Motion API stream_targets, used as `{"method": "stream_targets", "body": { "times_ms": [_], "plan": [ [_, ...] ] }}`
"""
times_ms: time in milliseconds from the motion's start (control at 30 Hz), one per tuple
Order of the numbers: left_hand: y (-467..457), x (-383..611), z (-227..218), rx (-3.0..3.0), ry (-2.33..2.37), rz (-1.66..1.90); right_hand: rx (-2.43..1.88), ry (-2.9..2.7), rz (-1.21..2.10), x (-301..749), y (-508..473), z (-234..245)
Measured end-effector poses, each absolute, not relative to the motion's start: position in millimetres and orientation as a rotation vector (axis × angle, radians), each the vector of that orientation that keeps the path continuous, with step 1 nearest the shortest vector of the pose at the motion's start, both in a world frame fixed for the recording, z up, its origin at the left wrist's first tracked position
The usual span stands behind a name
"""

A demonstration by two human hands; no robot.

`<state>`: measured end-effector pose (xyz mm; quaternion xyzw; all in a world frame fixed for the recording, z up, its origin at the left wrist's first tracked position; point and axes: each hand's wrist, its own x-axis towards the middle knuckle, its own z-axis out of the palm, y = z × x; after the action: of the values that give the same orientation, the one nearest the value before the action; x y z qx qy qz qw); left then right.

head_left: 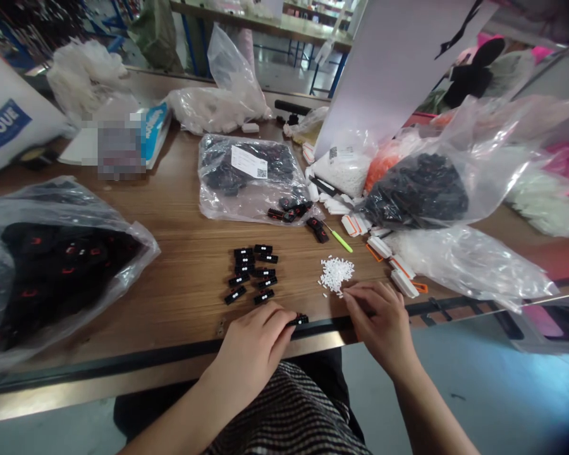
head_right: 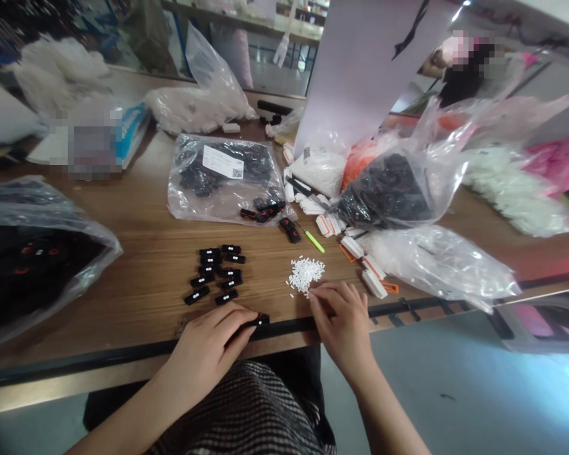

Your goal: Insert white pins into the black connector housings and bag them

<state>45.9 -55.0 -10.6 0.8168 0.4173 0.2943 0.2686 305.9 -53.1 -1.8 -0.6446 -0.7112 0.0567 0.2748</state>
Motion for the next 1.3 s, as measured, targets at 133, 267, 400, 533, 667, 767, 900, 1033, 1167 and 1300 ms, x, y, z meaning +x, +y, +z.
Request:
{"method": "stream_targets", "body": {
  "times_ms": [133,267,400,533,667,767,900,1033,1167,1300],
  "plan": [
    [-55.1,45.1,-12.0,2.195,1.121,0.796,-1.790,-1.956,0.249,317.7,-45.1,-1.6],
    [-55.7,45.2,-13.0,2.175,1.127,0.776,-1.801,-1.983,0.284,316.3,-45.6,-2.1],
    [-55.0,45.5,-11.8,2.174,1.127,0.777,-1.801,-2.001,0.085,312.0,-50.8,-4.6],
    [-55.3,45.3,-11.5,2.181,1.119,0.790,-1.812,-2.036,-0.005,307.0,-52.9,-3.4],
    [-56.3,45.4,-12.5,2.173,1.124,0.779,-1.865,-2.049,0.057,302.6,-51.9,2.0],
    [-55.8,45.6,-12.2,2.174,1.121,0.782,-1.874,-2.054,0.167,304.4,-51.6,5.1],
    [-55.2,46.1,-10.5,2.176,1.129,0.787,-1.867,-1.999,0.258,310.7,-51.3,6.6],
    [-55.7,46.2,-9.9,2.193,1.129,0.795,-1.829,-2.043,0.197,308.0,-52.5,5.1],
    [-55.3,45.6,-11.0,2.191,1.135,0.786,-1.828,-2.080,0.099,297.4,-53.9,3.0],
    [-54.8,45.4,-11.1,2.186,1.131,0.778,-1.891,-2.012,0.263,296.9,-52.1,5.0]
  ]
}}
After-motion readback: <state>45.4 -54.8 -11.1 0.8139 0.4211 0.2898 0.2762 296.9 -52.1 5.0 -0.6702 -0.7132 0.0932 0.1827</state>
